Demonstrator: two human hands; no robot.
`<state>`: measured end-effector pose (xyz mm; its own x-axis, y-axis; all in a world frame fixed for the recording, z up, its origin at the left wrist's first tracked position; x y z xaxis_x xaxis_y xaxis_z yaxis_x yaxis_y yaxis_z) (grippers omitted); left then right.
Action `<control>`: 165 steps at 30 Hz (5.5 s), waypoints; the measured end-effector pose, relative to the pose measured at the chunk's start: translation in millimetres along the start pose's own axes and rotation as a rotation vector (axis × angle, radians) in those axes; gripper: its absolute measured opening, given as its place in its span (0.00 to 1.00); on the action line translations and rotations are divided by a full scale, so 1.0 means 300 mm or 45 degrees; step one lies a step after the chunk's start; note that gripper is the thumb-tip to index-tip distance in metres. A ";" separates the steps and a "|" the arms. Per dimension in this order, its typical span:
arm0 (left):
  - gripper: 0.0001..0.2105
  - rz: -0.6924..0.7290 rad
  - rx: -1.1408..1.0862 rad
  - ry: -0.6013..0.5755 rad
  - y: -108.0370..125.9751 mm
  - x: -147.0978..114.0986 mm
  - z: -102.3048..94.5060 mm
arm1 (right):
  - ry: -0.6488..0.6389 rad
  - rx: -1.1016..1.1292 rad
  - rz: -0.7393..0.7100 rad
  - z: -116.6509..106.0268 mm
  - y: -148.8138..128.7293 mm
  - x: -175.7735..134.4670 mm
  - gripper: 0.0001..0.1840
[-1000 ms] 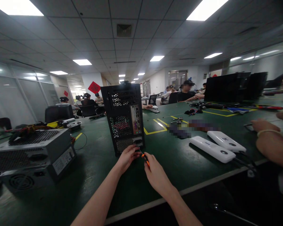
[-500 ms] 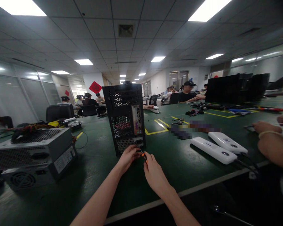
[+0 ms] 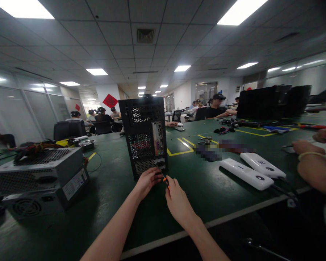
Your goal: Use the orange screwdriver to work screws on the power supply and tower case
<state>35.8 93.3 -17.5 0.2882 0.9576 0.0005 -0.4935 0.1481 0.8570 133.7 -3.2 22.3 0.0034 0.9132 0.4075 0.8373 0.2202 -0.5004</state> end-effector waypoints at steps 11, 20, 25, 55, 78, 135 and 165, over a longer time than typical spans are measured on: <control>0.12 0.006 0.003 0.003 0.003 -0.006 0.007 | 0.006 -0.040 -0.024 0.000 -0.006 -0.006 0.22; 0.11 0.020 0.035 -0.007 0.006 -0.008 0.010 | 0.026 -0.046 -0.007 0.001 0.006 -0.009 0.22; 0.11 0.036 0.020 -0.018 0.003 -0.001 0.000 | 0.026 -0.073 0.002 0.001 0.007 -0.009 0.21; 0.09 0.042 0.078 0.050 0.009 0.006 0.008 | -0.064 0.019 -0.026 0.025 0.004 0.015 0.17; 0.06 0.004 0.008 0.164 0.004 0.032 -0.011 | 0.017 -0.077 -0.065 -0.007 0.011 0.013 0.16; 0.04 0.139 0.036 0.408 0.006 0.048 -0.039 | 0.175 -0.078 0.064 -0.083 0.080 -0.025 0.16; 0.09 -0.135 -0.320 0.181 -0.004 0.014 0.010 | 0.280 0.241 -0.183 -0.101 0.007 -0.041 0.14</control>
<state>40.2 96.5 -17.0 0.2400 0.9558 -0.1698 -0.6596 0.2889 0.6939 151.9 -24.3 39.4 0.0277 0.7769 0.6290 0.7214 0.4200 -0.5506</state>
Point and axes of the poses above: each hand's wrist, its own x-axis towards the middle knuckle, its own z-axis out of the palm, y = z × x, the point moved 8 cm from there along x, towards the middle knuckle, and after that the axes turned 7 degrees about -x, right-handed, at the moved point
